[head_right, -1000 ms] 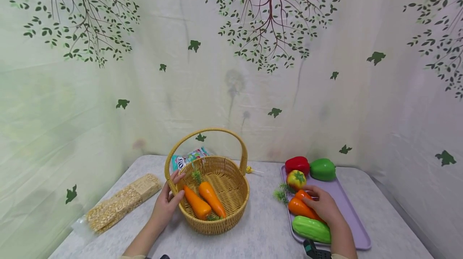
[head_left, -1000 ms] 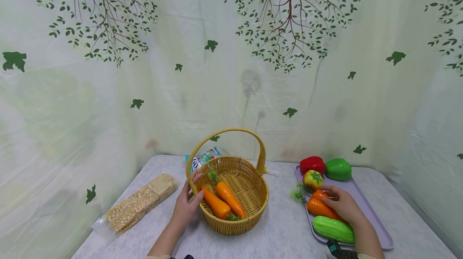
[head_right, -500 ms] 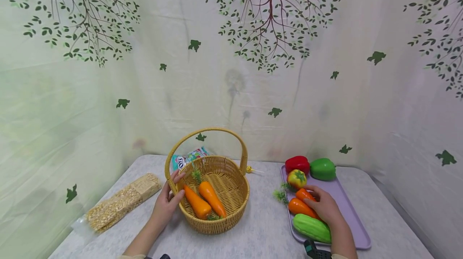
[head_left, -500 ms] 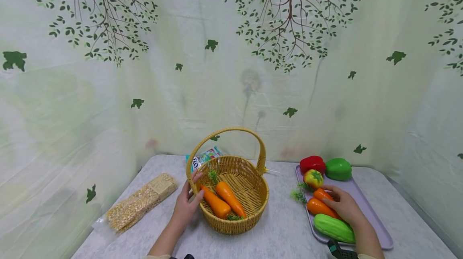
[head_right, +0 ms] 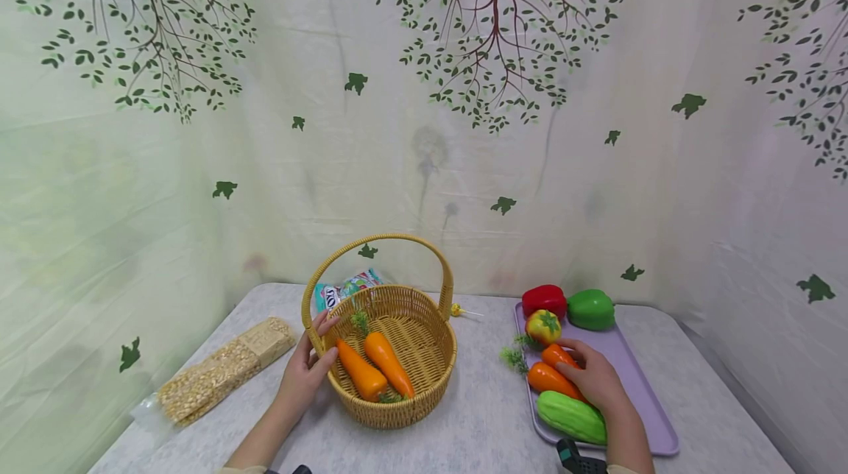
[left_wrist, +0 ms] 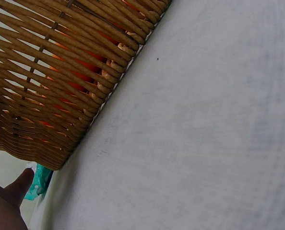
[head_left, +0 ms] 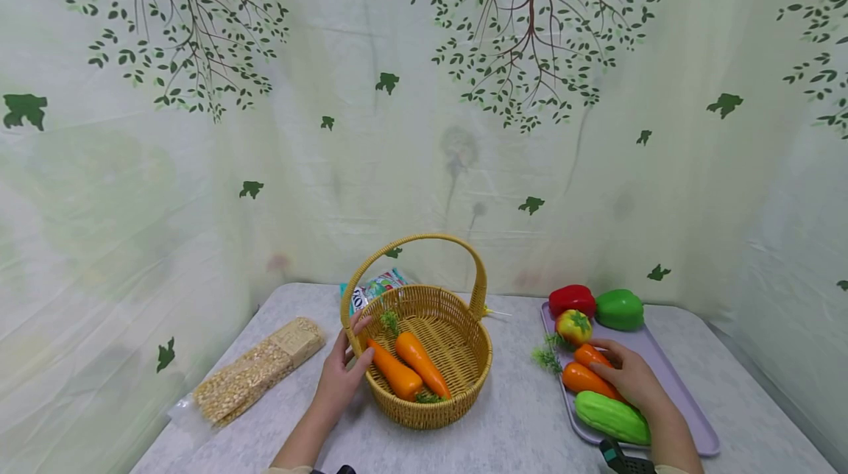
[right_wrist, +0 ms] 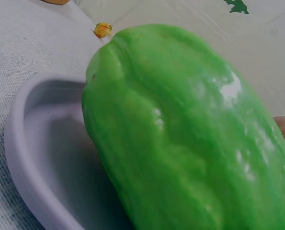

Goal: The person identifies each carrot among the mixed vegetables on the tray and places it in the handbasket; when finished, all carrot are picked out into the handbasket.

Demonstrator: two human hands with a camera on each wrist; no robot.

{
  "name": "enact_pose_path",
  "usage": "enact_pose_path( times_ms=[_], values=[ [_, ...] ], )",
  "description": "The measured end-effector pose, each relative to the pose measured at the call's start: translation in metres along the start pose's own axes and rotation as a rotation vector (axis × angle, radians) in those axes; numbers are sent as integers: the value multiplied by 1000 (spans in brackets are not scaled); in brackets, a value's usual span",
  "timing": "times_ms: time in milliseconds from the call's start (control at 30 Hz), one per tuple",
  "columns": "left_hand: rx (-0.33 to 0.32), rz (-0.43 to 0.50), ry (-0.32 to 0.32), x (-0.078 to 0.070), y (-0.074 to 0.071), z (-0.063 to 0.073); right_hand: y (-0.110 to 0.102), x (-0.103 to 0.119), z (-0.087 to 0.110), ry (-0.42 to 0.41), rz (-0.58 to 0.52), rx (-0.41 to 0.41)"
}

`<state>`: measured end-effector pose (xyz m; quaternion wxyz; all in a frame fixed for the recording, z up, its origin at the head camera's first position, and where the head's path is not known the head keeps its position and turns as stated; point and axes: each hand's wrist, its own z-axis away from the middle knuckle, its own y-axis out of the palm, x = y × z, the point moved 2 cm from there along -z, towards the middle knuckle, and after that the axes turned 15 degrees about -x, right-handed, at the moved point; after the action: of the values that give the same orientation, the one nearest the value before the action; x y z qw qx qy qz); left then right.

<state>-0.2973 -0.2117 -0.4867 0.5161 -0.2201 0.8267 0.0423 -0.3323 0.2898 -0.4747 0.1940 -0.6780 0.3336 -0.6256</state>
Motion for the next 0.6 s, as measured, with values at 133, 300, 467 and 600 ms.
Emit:
enact_pose_path(
  times_ms=[133, 300, 467, 600],
  values=[
    [0, -3, 1, 1, 0, 0, 0, 0, 0, 0, 5, -2],
    [-4, 5, 0, 1, 1, 0, 0, -1, 0, -6, 17, -8],
    [-2, -13, 2, 2, 1, -1, -1, -1, 1, -6, 18, -10],
    [-1, -26, -4, 2, 1, -1, -3, 0, 0, -1, 25, -12]
  ],
)
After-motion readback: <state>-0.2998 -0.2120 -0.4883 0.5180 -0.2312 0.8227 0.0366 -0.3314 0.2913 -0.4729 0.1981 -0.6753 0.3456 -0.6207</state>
